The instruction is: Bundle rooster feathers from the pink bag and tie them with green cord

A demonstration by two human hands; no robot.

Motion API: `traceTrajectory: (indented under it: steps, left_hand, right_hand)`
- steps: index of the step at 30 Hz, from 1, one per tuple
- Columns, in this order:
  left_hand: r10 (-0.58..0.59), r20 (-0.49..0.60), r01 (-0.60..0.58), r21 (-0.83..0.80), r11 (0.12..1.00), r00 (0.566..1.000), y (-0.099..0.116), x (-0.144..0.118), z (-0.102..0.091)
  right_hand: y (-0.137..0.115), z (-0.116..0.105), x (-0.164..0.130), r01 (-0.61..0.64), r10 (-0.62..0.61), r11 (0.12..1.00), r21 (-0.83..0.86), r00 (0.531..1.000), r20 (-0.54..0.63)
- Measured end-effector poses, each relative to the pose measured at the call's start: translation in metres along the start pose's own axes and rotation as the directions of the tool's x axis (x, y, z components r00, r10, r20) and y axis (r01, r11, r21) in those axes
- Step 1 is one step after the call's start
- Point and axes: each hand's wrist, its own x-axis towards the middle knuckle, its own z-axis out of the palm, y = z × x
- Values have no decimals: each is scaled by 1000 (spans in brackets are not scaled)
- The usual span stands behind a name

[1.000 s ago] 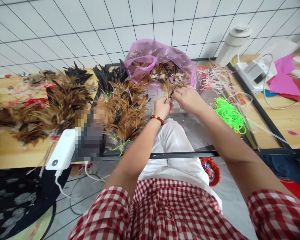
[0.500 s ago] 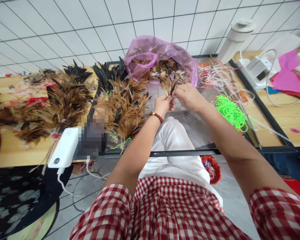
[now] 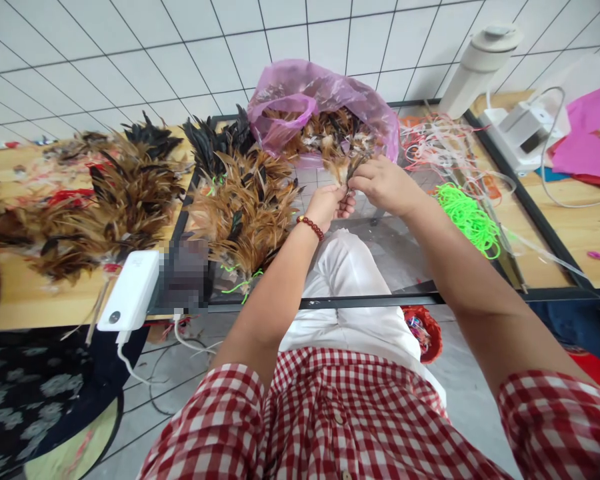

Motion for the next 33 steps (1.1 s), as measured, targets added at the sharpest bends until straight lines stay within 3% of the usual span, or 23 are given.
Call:
traceTrajectory:
  steps: [7,13,15,17,20,25,28,30,31,33]
  left_hand:
    - [2,67,-6,59,998,998,1,-1,-1]
    - [34,-46,-31,52,998,998,-3,2,1]
    - [29,-53,-26,65,998,998,-4,4,2]
    - [55,-59,-49,96,994,997,-6,6,3]
    - [69,-59,-60,141,988,996,-6,6,2]
    - [-11,-4,11,165,986,1000,-2,1,-1]
    - [60,-51,-56,77,995,997,-2,4,-2]
    - [165,-132,-171,-38,985,978,-3,8,-3]
    - [216,-164,-233,-90,968,962,-4,11,-4]
    - [295,-163,-321,-162,933,942,-5,15,-5]
  right_hand:
    - [14,14,-4,104,-98,994,26,982,-164]
    - [4,-3,-6,-89,65,994,-66,950,-306]
    - [-7,-8,-3,-41,18,995,-88,968,-248]
    - [-18,-8,1,43,-50,997,-63,992,-114]
    - [-24,-2,5,44,-43,999,-24,999,27]
    - [-13,6,1,-89,89,996,6,996,31]
    - [-9,11,2,-218,222,972,88,974,-40]
    - [-10,14,4,-306,341,903,301,937,-73]
    - [-12,16,6,-330,401,823,463,914,-63]
    - [-18,17,10,-315,483,544,778,875,16]
